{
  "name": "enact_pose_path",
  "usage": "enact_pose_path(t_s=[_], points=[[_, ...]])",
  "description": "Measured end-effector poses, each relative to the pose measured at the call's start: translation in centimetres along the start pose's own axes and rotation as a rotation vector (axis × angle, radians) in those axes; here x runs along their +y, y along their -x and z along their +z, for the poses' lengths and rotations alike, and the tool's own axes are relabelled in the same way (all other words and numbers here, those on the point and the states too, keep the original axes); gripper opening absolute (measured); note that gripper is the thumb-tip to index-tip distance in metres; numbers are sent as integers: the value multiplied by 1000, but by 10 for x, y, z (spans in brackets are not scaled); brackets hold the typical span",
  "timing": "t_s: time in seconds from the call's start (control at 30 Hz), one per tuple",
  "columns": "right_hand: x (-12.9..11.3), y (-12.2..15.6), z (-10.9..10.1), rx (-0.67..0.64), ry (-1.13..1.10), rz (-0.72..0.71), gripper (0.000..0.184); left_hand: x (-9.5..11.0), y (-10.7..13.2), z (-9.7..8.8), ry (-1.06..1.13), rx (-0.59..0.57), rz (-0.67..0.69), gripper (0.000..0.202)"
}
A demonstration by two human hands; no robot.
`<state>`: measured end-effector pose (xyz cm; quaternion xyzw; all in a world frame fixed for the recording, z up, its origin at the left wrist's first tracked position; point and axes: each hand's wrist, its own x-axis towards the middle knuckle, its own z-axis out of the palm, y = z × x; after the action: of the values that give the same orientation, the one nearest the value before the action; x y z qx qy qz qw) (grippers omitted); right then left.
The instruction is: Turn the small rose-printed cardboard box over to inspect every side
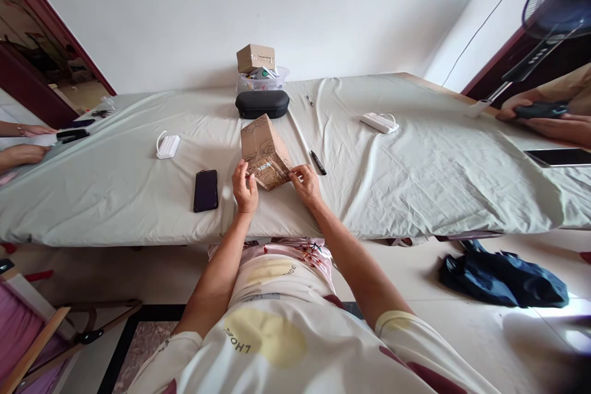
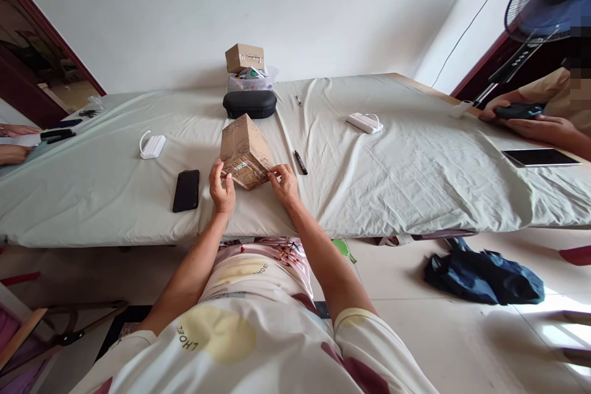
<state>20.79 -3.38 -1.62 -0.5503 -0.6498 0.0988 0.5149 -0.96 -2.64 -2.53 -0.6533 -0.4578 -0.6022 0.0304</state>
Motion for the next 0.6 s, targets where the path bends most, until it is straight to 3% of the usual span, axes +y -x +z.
enact_pose_path(t_s=[0.3, 0.47, 0.6], points=[[-1, -1, -5, -116, 132, 88, 13, 5, 2, 12, 85, -68, 193, 46], [3, -1, -4, -178, 213, 119, 13, 8, 1, 16, 111, -112, 205, 46], [5, -1, -4, -231, 222, 55, 11, 7, 1, 14, 178, -111, 161, 50]])
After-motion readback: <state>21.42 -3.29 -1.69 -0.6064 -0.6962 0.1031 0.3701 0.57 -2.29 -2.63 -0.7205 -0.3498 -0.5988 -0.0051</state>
